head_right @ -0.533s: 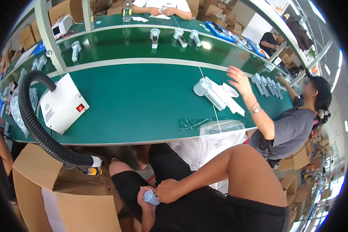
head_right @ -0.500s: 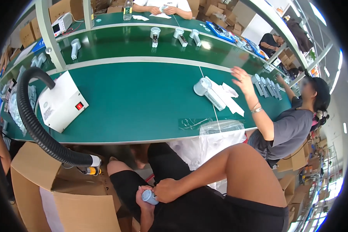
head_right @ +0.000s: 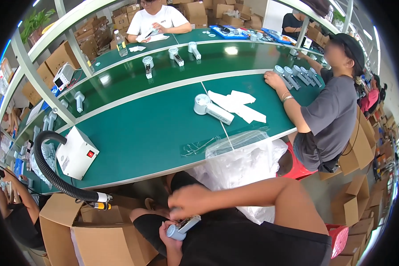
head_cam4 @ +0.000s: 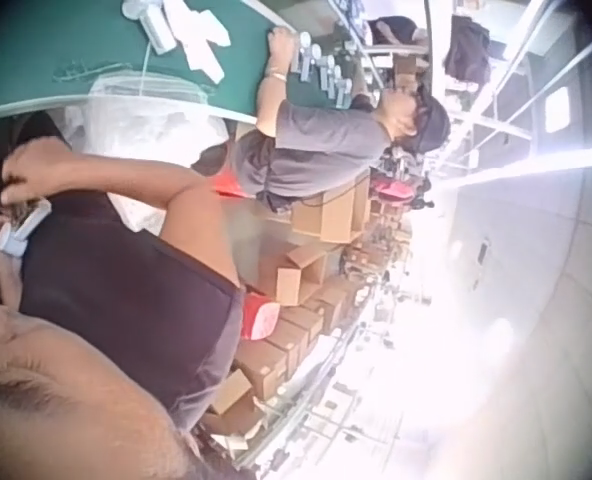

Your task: The person assembles handheld fans by taking plastic covers from a box, attaching them onto the handheld fan bodies by hand, and placing the handheld fans onto a conveyor belt.

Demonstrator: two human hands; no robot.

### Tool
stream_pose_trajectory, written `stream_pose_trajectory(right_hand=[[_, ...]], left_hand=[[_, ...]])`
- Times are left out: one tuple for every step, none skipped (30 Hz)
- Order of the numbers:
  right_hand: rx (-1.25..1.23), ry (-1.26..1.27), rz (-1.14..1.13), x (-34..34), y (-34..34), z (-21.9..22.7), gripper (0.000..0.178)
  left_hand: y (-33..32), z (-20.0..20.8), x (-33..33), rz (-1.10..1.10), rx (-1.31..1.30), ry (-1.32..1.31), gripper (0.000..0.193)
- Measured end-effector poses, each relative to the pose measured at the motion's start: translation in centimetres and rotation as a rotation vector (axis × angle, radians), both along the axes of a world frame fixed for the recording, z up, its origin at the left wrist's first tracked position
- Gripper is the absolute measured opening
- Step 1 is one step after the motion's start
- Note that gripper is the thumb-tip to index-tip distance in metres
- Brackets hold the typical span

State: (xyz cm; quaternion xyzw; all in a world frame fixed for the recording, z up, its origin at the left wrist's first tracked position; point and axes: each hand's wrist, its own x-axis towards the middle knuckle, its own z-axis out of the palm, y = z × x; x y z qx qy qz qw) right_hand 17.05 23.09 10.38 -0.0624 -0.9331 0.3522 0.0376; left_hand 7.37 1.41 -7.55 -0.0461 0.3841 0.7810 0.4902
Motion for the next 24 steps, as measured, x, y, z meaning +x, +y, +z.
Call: stream_pose_trajectory(right_hand=[[-0.002,0.105,-0.150,0.9,2.4,2.7,0.027],[-0.022,0.233,-0.360,2.4,4.7,5.5,0.023],[0.055,0.351,-0.545,3.8,8.0,6.0,0.024],[0.038,0.410,-0.712,5.0,10.7,7.1,0.026],[0.299,0.428,-0.799,6.0,13.3,7.5,0.030],[0.565,0.440,-0.885,6.9,15.4,7.4,0.034],[0.564,0.452,-0.888,7.1,16.8,6.7,0.034],[0.635,0.308,-0.931,7.1,18.1,5.7,0.038],[0.700,0.164,-0.968,6.6,19.5,4.7,0.042],[0.699,0.175,-0.967,6.3,20.9,3.8,0.042],[0.593,0.063,-0.953,5.8,22.3,3.0,0.044],[0.484,-0.045,-0.924,4.9,23.1,2.9,0.046],[0.403,-0.020,-0.885,5.0,23.7,3.0,0.046],[0.018,0.088,-0.859,5.8,23.7,3.0,0.045],[-0.364,0.182,-0.796,5.9,22.1,4.6,0.045],[-0.564,0.325,-0.674,5.9,20.8,5.1,0.044],[-0.620,0.327,-0.618,5.8,20.2,5.0,0.042],[-0.702,0.337,-0.523,5.4,19.7,5.0,0.041],[-0.743,0.372,-0.414,4.8,19.2,5.0,0.043],[-0.757,0.359,-0.380,4.5,18.8,5.2,0.045],[-0.761,0.356,-0.340,4.1,18.4,5.2,0.046],[-0.767,0.353,-0.299,3.8,18.1,5.5,0.046],[-0.757,0.308,-0.300,3.7,17.8,5.9,0.048],[-0.741,0.305,-0.277,3.6,17.8,5.8,0.048]], left_hand=[[0.0,0.1,0.0,0.004,0.018,0.022,0.046],[0.1,1.2,0.2,0.020,0.009,0.064,0.047],[-0.1,2.0,0.3,0.037,0.019,0.051,0.048],[-0.4,2.6,0.2,0.057,0.027,0.037,0.048],[-0.7,2.8,0.1,0.064,0.041,0.007,0.050],[-0.6,3.5,0.2,0.068,0.049,-0.032,0.051],[-0.6,4.2,0.2,0.072,0.055,-0.071,0.051],[-0.5,4.4,0.2,0.054,0.069,-0.068,0.052],[-0.5,4.9,0.1,0.046,0.071,-0.071,0.052],[-0.4,5.2,0.2,0.037,0.073,-0.078,0.052],[-0.2,4.8,0.0,0.036,0.085,-0.088,0.052],[0.0,4.9,0.0,0.036,0.081,-0.060,0.053],[0.4,5.0,0.0,0.034,0.079,-0.033,0.053],[0.4,5.4,0.0,0.033,0.040,0.000,0.053],[0.2,5.5,0.0,0.053,0.056,-0.006,0.053],[-0.2,5.2,0.0,0.059,0.075,-0.012,0.053],[-0.7,4.1,0.2,0.070,0.089,0.075,0.053],[-1.2,3.8,0.5,0.096,0.093,0.024,0.045],[-1.4,4.6,0.6,0.122,0.093,-0.026,0.038],[-1.0,5.3,0.0,0.023,0.076,-0.168,0.051],[-0.6,6.1,-0.1,0.015,-0.006,-0.140,0.053],[-0.3,6.6,-0.2,0.009,-0.089,-0.110,0.055],[-0.2,6.8,-0.5,-0.032,-0.088,-0.143,0.054],[0.0,7.2,-0.6,-0.033,-0.092,-0.134,0.054]])
